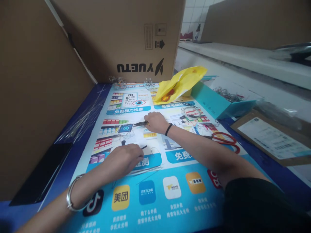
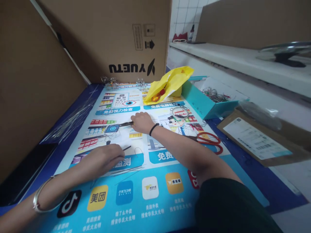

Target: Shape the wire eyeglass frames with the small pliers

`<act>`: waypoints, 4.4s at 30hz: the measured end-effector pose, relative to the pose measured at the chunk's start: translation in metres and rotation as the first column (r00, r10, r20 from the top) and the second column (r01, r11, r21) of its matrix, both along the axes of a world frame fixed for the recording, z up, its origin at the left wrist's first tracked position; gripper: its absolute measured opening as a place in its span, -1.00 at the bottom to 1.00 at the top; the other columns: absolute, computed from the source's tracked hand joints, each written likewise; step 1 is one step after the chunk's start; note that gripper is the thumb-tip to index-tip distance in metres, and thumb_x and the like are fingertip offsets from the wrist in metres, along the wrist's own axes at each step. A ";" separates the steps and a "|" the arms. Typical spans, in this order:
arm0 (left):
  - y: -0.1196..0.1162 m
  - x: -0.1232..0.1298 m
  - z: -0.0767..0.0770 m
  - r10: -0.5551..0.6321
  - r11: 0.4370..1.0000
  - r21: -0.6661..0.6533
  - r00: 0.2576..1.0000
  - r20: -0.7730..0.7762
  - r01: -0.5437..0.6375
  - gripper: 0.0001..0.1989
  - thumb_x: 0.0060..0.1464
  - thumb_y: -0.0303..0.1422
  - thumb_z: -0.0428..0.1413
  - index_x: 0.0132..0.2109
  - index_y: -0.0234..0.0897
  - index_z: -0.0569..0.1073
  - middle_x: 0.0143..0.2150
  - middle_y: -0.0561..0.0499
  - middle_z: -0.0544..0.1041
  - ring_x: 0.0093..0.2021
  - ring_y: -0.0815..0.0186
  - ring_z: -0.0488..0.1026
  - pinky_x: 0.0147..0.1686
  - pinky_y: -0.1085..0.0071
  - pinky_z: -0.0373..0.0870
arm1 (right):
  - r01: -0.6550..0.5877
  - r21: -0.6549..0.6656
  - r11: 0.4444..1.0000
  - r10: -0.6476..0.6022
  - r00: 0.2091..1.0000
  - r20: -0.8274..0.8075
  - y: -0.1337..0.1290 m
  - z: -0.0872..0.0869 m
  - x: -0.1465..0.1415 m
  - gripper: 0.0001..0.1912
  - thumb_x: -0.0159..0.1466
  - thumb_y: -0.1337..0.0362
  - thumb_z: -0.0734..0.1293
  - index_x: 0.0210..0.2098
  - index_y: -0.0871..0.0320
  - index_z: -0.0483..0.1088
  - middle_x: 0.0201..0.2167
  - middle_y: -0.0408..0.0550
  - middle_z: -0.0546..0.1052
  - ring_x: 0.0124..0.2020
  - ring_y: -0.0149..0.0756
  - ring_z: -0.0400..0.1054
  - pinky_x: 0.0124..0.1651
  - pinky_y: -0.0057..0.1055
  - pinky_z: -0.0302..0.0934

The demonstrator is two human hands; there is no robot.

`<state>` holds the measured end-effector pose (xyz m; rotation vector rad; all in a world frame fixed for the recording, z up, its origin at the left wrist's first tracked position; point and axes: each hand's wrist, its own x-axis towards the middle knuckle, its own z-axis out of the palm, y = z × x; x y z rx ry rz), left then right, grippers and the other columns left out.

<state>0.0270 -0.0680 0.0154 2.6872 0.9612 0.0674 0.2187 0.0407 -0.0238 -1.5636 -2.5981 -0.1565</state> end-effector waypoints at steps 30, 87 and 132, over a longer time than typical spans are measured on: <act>0.019 0.044 -0.008 0.341 0.936 -0.080 0.939 -0.038 -0.343 -0.92 0.09 -0.40 -0.13 -0.28 -0.23 0.24 -0.46 0.02 0.44 -0.48 0.26 0.40 -0.53 0.43 0.11 | 0.004 -0.002 1.000 -0.004 1.000 -0.023 0.002 -0.002 0.001 -0.68 0.19 0.14 0.19 -0.15 0.18 0.35 -0.19 0.08 0.42 -0.14 -0.11 0.25 -0.17 -0.28 0.02; 0.135 -0.069 -0.023 0.530 0.832 -0.066 0.753 0.390 -0.551 -0.74 0.10 -0.31 -0.11 -0.48 -0.28 0.35 -0.46 0.05 0.38 -0.36 0.29 0.34 -0.30 0.37 0.26 | 0.145 -0.040 0.989 -0.147 0.988 -0.053 0.007 0.005 -0.029 -0.69 0.29 0.07 0.11 -0.24 0.14 0.34 -0.28 -0.02 0.48 -0.23 -0.28 0.36 -0.33 -0.44 0.06; 0.128 -0.056 -0.039 0.510 0.845 -0.415 0.740 0.438 -0.336 -0.75 0.09 -0.31 -0.07 -0.50 -0.30 0.31 -0.51 0.11 0.28 -0.45 0.40 0.24 -0.44 0.47 0.16 | -0.097 0.159 0.982 0.076 0.988 0.131 0.026 -0.003 -0.033 -0.86 0.18 0.33 0.19 -0.34 0.17 0.38 -0.40 0.07 0.40 -0.30 -0.13 0.23 -0.31 -0.27 -0.11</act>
